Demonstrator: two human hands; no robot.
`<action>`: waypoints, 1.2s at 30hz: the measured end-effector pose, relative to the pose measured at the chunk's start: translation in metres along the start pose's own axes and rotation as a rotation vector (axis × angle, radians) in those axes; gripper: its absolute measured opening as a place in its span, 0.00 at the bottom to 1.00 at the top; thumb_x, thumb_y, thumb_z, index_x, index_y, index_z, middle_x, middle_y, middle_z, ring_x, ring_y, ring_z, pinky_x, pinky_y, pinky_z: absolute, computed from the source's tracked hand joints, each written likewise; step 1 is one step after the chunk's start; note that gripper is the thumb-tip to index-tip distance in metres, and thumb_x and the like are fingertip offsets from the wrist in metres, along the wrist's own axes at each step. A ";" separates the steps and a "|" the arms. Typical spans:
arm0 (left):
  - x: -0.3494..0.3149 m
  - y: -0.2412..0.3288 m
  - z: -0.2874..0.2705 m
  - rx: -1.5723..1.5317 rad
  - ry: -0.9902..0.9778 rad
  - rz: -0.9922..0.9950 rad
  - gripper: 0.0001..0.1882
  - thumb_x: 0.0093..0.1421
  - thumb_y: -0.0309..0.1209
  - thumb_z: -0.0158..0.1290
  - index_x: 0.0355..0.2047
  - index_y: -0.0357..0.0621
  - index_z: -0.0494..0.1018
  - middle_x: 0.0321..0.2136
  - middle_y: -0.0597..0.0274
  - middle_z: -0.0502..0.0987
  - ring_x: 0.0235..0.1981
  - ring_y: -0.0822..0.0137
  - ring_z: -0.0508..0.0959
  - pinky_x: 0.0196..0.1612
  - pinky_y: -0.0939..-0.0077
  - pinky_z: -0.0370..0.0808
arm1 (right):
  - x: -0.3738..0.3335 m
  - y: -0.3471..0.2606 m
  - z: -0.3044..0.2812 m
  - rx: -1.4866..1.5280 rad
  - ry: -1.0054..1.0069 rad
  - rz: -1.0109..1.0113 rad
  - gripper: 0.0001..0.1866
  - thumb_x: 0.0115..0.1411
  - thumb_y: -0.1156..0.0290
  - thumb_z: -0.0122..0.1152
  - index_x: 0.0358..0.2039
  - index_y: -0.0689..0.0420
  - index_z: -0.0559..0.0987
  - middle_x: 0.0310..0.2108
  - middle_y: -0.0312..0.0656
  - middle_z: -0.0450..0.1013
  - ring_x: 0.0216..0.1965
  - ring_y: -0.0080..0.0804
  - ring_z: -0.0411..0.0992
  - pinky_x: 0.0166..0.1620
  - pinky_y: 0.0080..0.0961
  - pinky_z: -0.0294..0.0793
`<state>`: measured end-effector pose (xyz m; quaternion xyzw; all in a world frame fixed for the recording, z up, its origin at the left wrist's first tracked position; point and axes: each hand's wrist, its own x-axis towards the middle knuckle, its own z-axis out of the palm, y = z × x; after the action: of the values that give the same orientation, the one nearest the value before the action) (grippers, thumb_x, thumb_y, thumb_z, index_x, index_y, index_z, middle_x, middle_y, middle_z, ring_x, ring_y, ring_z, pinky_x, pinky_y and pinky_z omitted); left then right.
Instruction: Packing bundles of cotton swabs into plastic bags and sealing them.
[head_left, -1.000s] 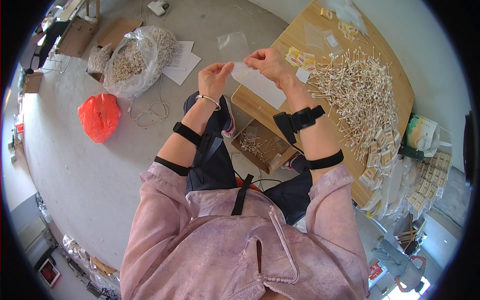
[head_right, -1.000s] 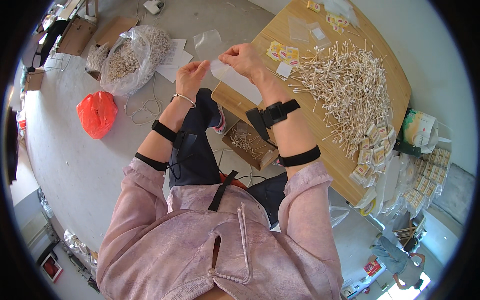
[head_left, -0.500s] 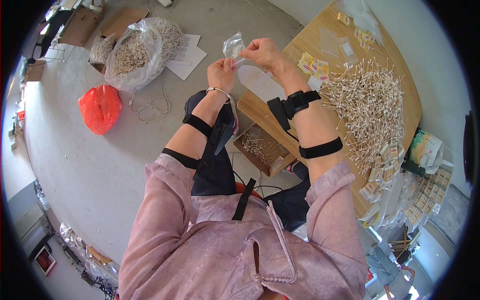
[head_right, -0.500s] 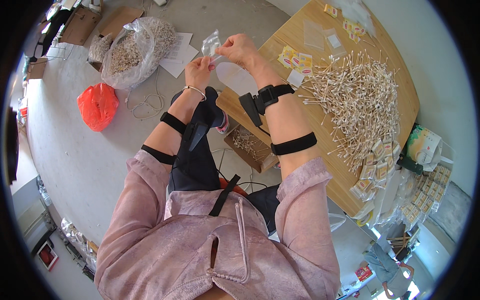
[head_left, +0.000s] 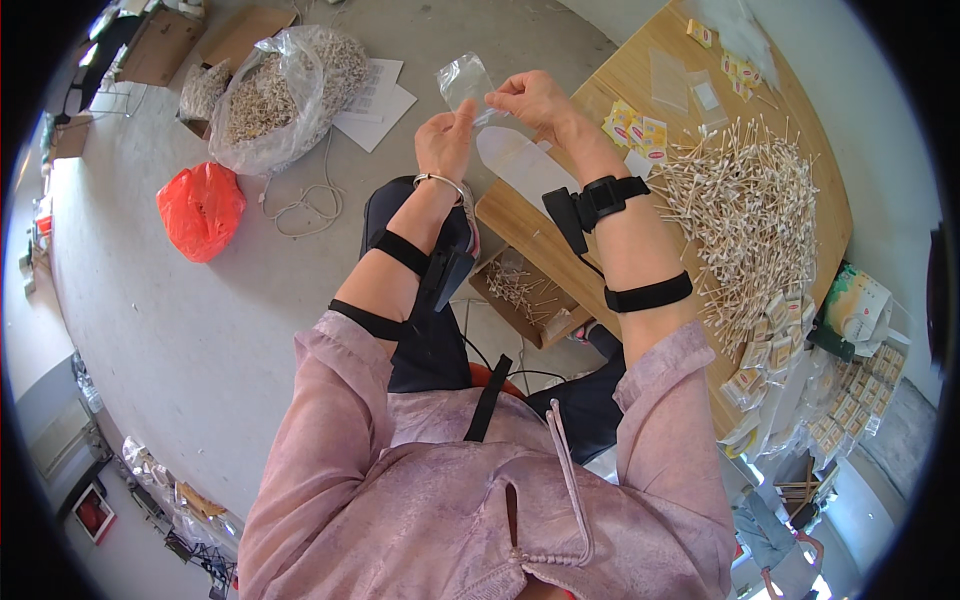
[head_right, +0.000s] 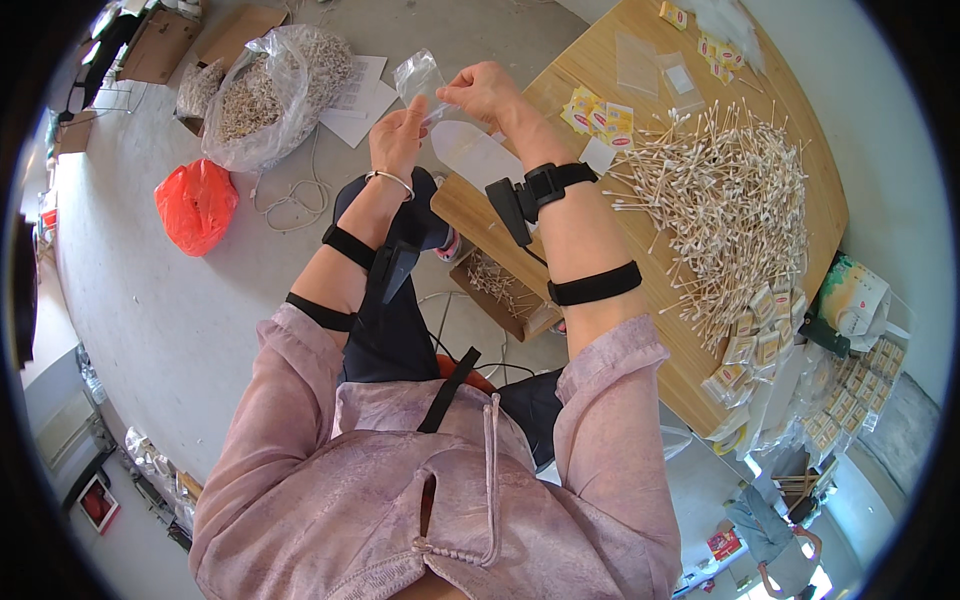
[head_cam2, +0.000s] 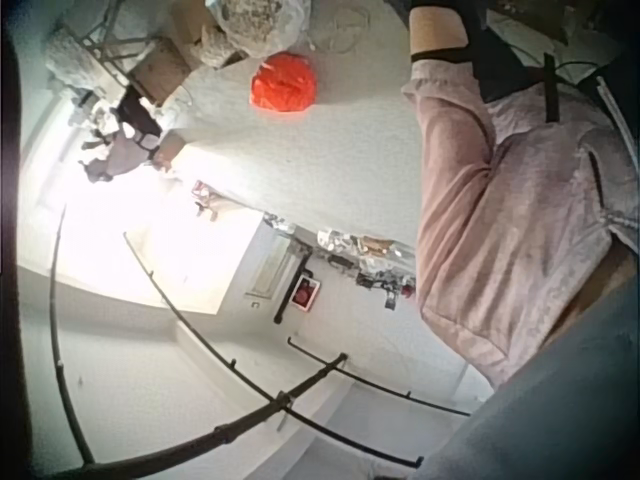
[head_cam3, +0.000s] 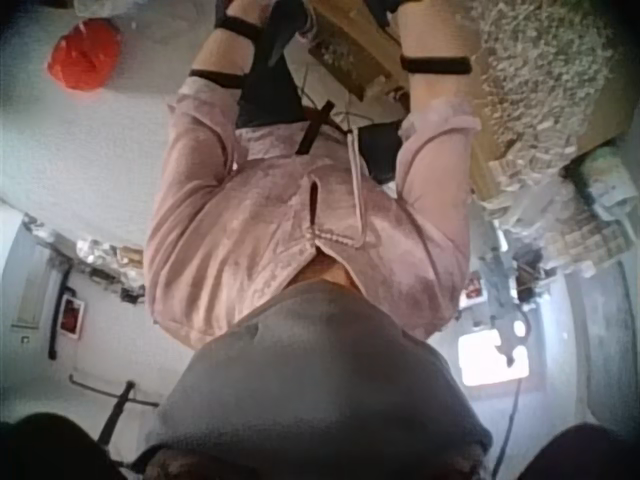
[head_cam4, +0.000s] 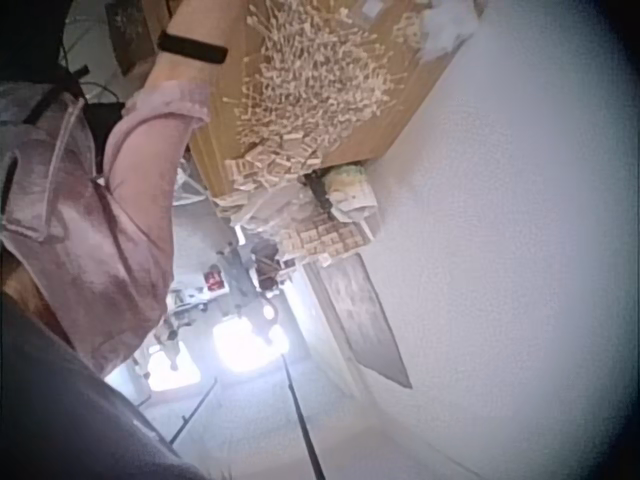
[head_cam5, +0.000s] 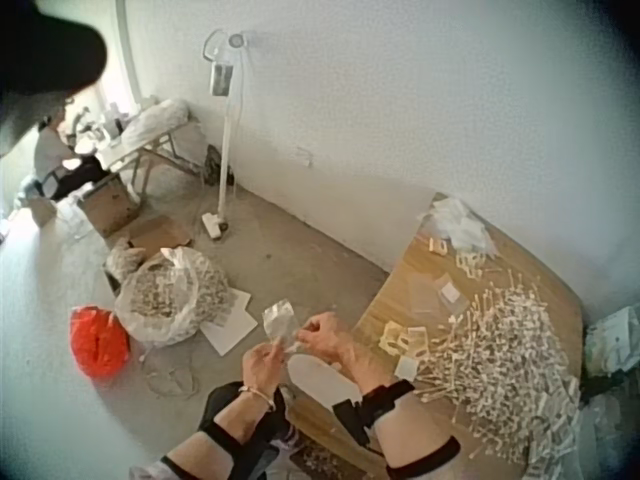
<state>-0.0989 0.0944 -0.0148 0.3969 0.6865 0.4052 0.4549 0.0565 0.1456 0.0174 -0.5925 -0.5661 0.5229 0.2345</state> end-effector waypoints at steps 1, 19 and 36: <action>-0.002 0.002 0.000 0.000 -0.001 -0.002 0.16 0.57 0.38 0.53 0.23 0.34 0.77 0.16 0.60 0.74 0.20 0.72 0.73 0.27 0.77 0.69 | -0.001 0.000 -0.001 0.000 0.000 0.002 0.14 0.50 0.62 0.67 0.29 0.61 0.81 0.28 0.42 0.77 0.30 0.29 0.73 0.36 0.27 0.73; -0.011 -0.002 -0.003 0.047 -0.021 -0.115 0.15 0.57 0.36 0.56 0.27 0.34 0.79 0.19 0.64 0.77 0.20 0.76 0.71 0.25 0.82 0.68 | 0.003 -0.011 0.000 -0.288 -0.152 0.089 0.15 0.52 0.61 0.63 0.31 0.60 0.82 0.33 0.47 0.77 0.36 0.37 0.75 0.36 0.36 0.77; -0.035 0.006 0.002 -0.028 0.139 0.038 0.15 0.56 0.37 0.59 0.24 0.35 0.78 0.19 0.66 0.77 0.20 0.78 0.71 0.25 0.85 0.68 | -0.006 -0.013 -0.013 -0.211 -0.199 -0.066 0.12 0.52 0.63 0.61 0.29 0.60 0.81 0.26 0.37 0.75 0.31 0.24 0.69 0.38 0.24 0.68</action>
<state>-0.0862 0.0653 0.0005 0.3746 0.7030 0.4499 0.4038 0.0635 0.1471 0.0351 -0.5401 -0.6575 0.5089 0.1306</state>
